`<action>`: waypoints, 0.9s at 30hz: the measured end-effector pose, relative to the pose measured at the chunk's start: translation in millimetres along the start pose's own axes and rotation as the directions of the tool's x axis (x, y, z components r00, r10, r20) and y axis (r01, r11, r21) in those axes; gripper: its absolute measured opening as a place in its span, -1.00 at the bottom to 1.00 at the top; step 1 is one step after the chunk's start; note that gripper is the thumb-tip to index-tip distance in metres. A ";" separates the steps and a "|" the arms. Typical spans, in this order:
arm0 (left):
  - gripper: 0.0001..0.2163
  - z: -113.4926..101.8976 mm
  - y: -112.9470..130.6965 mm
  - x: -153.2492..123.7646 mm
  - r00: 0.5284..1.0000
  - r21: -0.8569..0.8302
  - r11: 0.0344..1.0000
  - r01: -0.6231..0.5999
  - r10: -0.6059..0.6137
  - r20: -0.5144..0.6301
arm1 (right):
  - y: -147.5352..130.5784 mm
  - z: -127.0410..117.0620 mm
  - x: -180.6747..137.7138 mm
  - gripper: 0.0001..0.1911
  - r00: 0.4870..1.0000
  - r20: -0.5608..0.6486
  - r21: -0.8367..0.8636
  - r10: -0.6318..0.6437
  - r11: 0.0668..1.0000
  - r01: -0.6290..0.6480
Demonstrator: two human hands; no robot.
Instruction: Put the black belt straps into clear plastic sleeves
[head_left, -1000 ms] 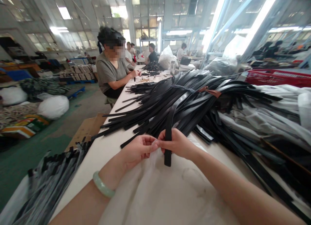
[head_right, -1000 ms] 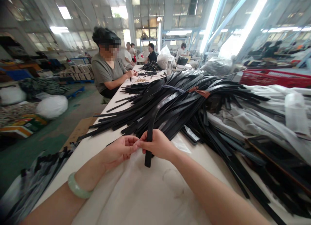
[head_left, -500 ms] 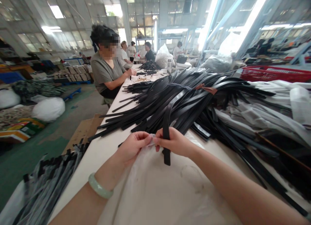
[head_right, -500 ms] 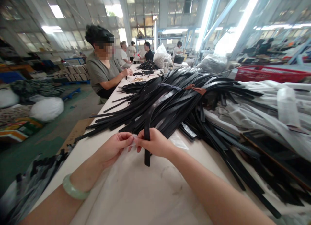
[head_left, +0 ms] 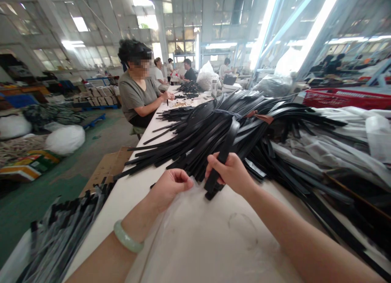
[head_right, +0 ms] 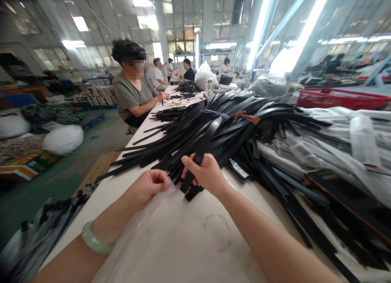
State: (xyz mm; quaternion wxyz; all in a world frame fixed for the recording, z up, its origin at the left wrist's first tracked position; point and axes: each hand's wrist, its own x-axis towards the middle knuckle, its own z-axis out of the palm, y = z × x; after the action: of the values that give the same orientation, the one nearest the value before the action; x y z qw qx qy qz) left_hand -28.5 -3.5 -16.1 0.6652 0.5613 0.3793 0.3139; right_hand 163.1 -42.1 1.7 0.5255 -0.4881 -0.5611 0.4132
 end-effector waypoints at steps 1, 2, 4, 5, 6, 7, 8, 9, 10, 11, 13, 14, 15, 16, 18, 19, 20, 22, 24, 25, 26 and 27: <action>-0.70 0.4 -0.3 0.1 1.000 0.000 1.000 0.005 -0.005 -0.004 | -0.8 -0.5 0.3 -0.46 0.996 -0.088 0.013 -0.031 0.999 0.032; -0.70 1.0 -0.6 0.1 1.000 0.000 1.000 0.006 -0.006 -0.009 | -1.4 -0.4 0.2 -0.46 0.987 -0.152 0.027 -0.050 0.998 0.055; -0.69 2.2 -1.1 -0.1 1.000 -0.007 1.000 0.013 -0.013 -0.010 | -2.4 2.0 -1.2 -0.48 0.978 -0.197 0.051 -0.072 0.995 0.083; -0.69 2.7 -1.2 -0.2 1.000 -0.011 1.000 0.018 -0.018 -0.003 | -2.8 4.1 -2.3 -0.48 0.979 -0.189 0.057 -0.078 0.994 0.090; -0.69 3.2 -1.3 -0.4 1.000 -0.016 1.000 0.024 -0.023 0.007 | -3.2 6.4 -3.6 -0.49 0.981 -0.173 0.059 -0.082 0.994 0.093; -0.69 3.5 -1.2 -0.6 0.999 -0.023 0.999 0.032 -0.031 0.019 | -3.5 8.7 -4.7 -0.49 0.985 -0.154 0.055 -0.083 0.994 0.092; -0.69 3.7 -1.2 -0.7 0.999 -0.032 0.999 0.043 -0.042 0.032 | -3.6 10.8 -5.6 -0.49 0.988 -0.135 0.045 -0.081 0.995 0.088; -0.69 3.7 -1.1 -0.9 0.998 -0.040 0.998 0.055 -0.053 0.043 | -3.3 12.6 -6.1 -0.48 0.990 -0.121 0.034 -0.077 0.996 0.082; -0.68 3.6 -1.0 -1.2 0.997 -0.044 0.997 0.064 -0.062 0.049 | -2.5 13.9 -6.4 -0.48 0.991 -0.109 0.023 -0.073 0.997 0.076; -0.68 3.6 -1.0 -1.5 0.996 -0.050 0.996 0.075 -0.072 0.054 | -1.4 15.0 -6.5 -0.49 0.992 -0.102 0.014 -0.068 0.997 0.070; -0.67 4.2 -1.0 -2.6 0.991 -0.059 0.992 0.112 -0.107 0.085 | 2.0 16.3 -6.5 -0.51 0.993 -0.103 -0.012 -0.066 0.998 0.065; -0.66 4.9 -1.0 -3.4 0.985 -0.061 0.989 0.136 -0.128 0.112 | 3.9 16.9 -6.5 -0.53 0.992 -0.109 -0.028 -0.070 0.997 0.067; -0.65 6.0 -0.9 -4.3 0.979 -0.059 0.986 0.156 -0.146 0.140 | 5.6 17.7 -6.8 -0.54 0.991 -0.114 -0.042 -0.075 0.997 0.070; -0.65 7.3 -0.8 -5.3 0.974 -0.053 0.984 0.168 -0.157 0.165 | 7.0 18.5 -7.1 -0.55 0.990 -0.119 -0.054 -0.078 0.996 0.072; -0.66 10.0 -0.5 -7.0 0.968 -0.030 0.987 0.161 -0.152 0.198 | 8.4 20.2 -7.5 -0.56 0.993 -0.094 -0.054 -0.069 0.996 0.064; -0.67 11.0 -0.2 -7.6 0.969 -0.023 0.989 0.146 -0.138 0.206 | 8.5 20.6 -7.1 -0.56 0.997 -0.062 -0.035 -0.052 0.998 0.050; -0.68 11.7 0.2 -8.0 0.969 -0.015 0.991 0.133 -0.127 0.212 | 8.3 20.3 -6.1 -0.56 0.999 -0.038 0.002 -0.026 1.000 0.026; -0.69 11.9 1.4 -8.2 0.965 0.023 0.991 0.132 -0.134 0.227 | 7.3 17.1 -2.0 -0.54 0.997 -0.058 0.133 0.040 0.991 -0.032; -0.70 11.5 2.8 -8.1 0.959 0.080 0.987 0.136 -0.152 0.237 | 6.8 11.3 4.1 -0.54 0.978 -0.175 0.286 0.114 0.956 -0.061; -0.70 11.4 3.3 -8.2 0.958 0.100 0.986 0.130 -0.151 0.245 | 7.0 8.6 6.9 -0.54 0.961 -0.235 0.338 0.146 0.939 -0.060; -0.71 11.4 3.5 -8.4 0.957 0.106 0.987 0.118 -0.142 0.253 | 7.4 6.7 9.2 -0.55 0.949 -0.268 0.366 0.165 0.929 -0.058; -0.71 11.5 3.4 -8.6 0.957 0.099 0.990 0.103 -0.125 0.260 | 8.1 6.1 10.5 -0.55 0.947 -0.273 0.368 0.170 0.928 -0.060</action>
State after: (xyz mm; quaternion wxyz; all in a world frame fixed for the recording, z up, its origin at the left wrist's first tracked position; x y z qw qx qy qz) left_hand -22.9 -16.0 -10.5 0.7028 0.6031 0.3312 0.1806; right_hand 158.2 -29.9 -4.9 0.6585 -0.4748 -0.3609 0.4590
